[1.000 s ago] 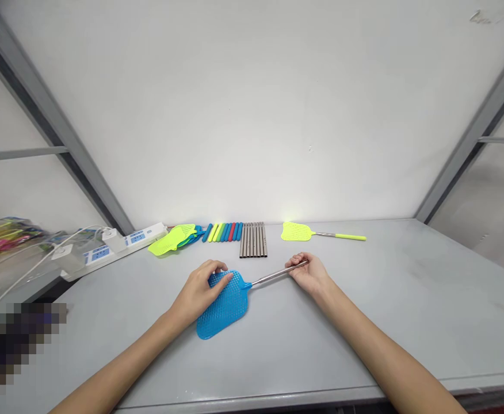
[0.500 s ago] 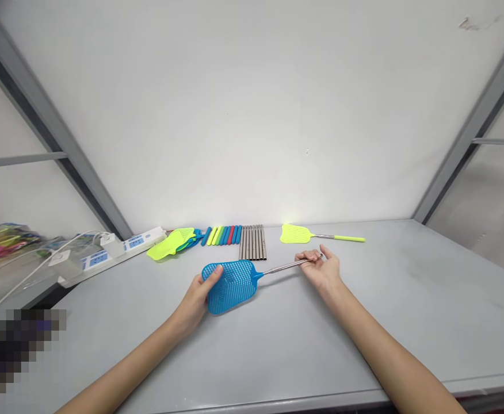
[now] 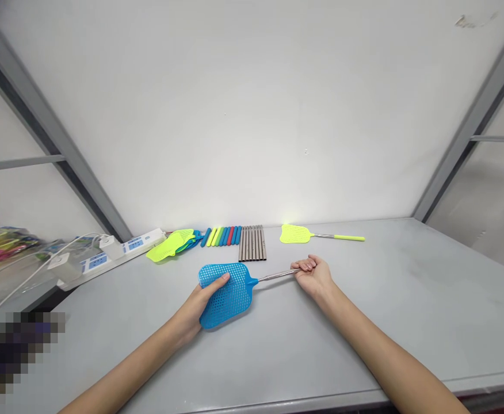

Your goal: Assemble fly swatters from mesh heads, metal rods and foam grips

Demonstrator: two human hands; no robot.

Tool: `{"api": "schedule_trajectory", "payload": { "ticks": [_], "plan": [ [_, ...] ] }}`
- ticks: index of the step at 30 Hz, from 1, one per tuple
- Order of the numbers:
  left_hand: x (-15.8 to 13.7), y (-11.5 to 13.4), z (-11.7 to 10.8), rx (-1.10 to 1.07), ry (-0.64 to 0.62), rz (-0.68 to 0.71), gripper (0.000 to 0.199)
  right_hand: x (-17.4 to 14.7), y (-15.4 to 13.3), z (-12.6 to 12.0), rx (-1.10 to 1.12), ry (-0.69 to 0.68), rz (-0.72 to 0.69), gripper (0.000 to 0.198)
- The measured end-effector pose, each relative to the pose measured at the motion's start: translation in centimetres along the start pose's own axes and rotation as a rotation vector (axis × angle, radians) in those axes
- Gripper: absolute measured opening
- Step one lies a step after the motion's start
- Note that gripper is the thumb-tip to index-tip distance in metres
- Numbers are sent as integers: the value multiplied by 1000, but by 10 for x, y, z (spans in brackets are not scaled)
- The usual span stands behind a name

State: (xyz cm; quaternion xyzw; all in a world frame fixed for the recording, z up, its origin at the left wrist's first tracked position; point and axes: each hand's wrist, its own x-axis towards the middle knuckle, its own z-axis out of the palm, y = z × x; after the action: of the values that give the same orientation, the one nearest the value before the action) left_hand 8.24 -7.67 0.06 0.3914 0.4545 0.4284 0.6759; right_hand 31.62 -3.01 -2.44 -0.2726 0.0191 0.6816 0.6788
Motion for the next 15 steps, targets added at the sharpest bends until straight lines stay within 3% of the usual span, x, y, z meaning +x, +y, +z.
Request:
{"api": "schedule_trajectory", "payload": {
  "ticks": [8, 15],
  "plan": [
    [-5, -3, 6, -221, 41, -222, 41, -1, 3, -1, -57, 2, -49, 30],
    [-5, -7, 4, -263, 141, -253, 34, -3, 5, 1, -48, 26, -44, 29]
  ]
}}
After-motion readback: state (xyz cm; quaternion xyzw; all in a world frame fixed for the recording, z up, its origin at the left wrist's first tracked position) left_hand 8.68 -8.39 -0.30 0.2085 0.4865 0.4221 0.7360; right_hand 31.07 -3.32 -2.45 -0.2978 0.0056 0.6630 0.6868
